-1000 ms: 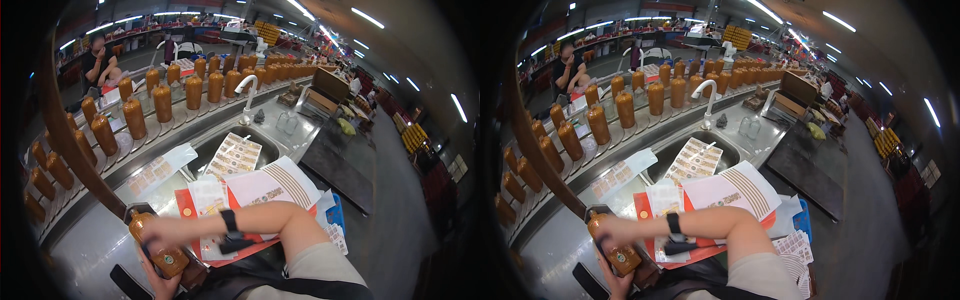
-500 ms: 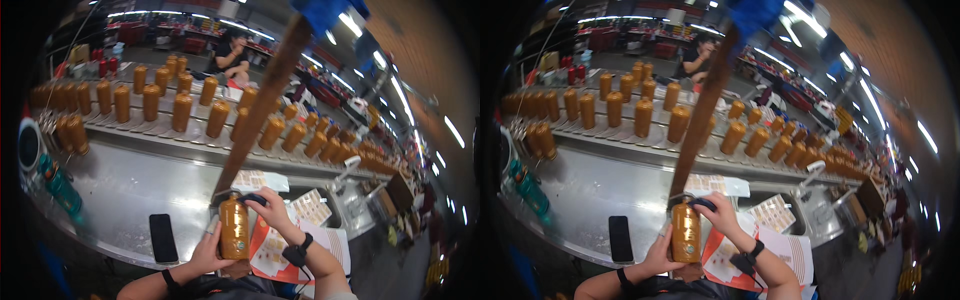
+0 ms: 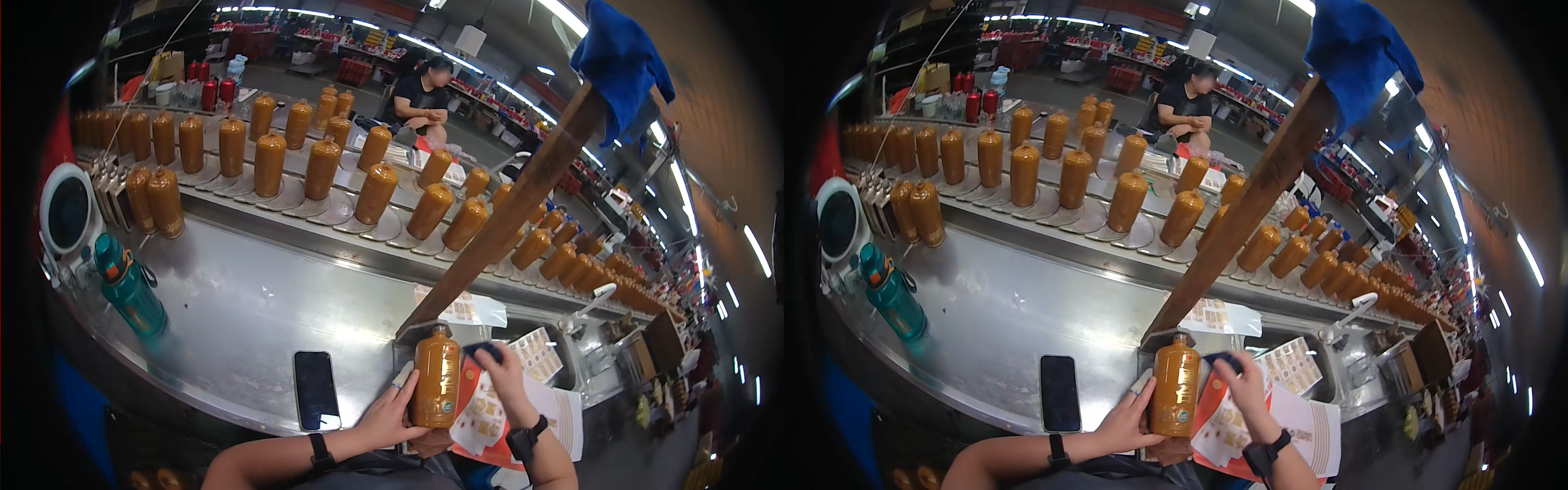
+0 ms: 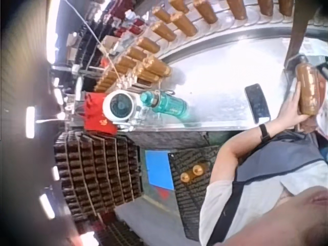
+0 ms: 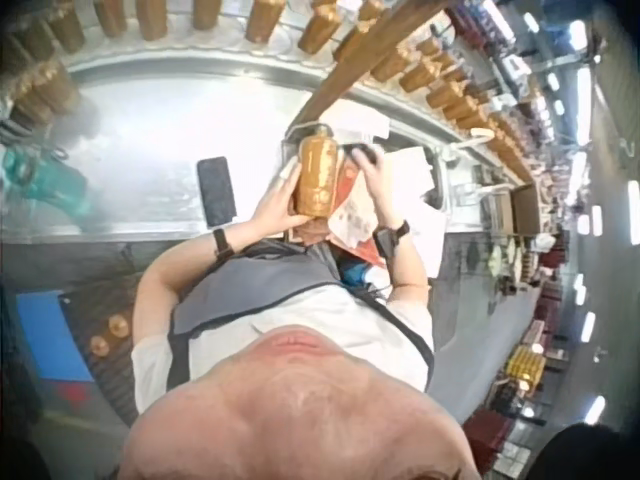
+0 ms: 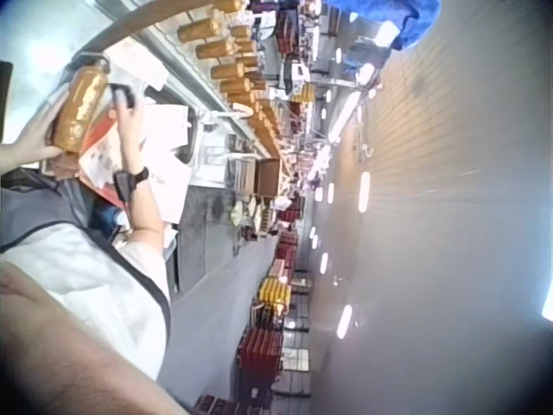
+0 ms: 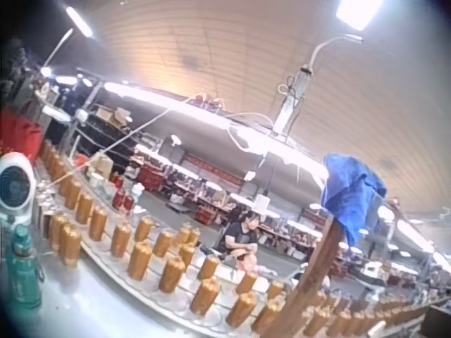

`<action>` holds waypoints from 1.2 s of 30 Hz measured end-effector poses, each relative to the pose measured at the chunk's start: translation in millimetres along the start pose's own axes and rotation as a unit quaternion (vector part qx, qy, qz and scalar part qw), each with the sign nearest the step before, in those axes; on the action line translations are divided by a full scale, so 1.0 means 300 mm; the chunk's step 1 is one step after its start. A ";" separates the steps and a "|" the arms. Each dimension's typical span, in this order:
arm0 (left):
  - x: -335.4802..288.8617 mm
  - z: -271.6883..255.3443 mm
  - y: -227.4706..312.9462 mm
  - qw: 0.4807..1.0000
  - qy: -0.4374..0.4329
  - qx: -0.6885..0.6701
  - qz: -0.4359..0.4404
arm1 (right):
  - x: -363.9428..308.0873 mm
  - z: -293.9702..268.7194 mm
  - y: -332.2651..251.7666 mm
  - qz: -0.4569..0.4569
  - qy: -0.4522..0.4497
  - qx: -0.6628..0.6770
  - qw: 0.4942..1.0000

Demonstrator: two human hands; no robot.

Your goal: The person applies labels to a bottle by hand, using a scraper to smooth them. They peel a large label from a sheet, press it onto the bottle, and then repeat the process with a smaller circular label and a long strip label.

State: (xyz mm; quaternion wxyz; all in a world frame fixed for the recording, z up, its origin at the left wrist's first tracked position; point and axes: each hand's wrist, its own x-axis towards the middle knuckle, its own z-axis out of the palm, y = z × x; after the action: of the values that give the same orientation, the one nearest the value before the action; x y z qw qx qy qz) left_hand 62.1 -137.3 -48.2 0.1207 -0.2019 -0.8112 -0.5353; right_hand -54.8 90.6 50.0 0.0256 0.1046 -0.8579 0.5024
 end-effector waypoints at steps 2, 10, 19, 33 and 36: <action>-0.011 -0.020 -0.010 1.000 0.014 0.010 0.006 | 0.010 0.035 -0.040 -0.195 0.046 -0.177 0.964; -0.078 -0.135 -0.028 1.000 -0.012 0.005 -0.027 | -0.113 0.175 -0.258 -0.262 -0.289 -0.165 0.906; -0.147 -0.274 -0.100 0.998 -0.007 0.038 -0.039 | -0.182 0.342 -0.364 -0.474 -0.331 -0.135 0.805; -0.219 -0.457 -0.131 0.996 -0.014 0.039 -0.076 | -0.107 0.500 -0.460 -0.488 -0.412 -0.152 0.754; -0.212 -0.508 -0.127 0.999 0.032 0.041 -0.001 | 0.131 0.518 -0.451 -0.303 -0.260 -0.136 0.907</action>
State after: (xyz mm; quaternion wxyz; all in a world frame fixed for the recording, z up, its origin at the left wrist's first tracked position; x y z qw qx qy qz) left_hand 98.1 -302.8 -45.0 0.1546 -0.1784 -0.8286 -0.5077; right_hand -55.9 -114.2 94.9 -0.0337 0.4820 -0.8209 0.3043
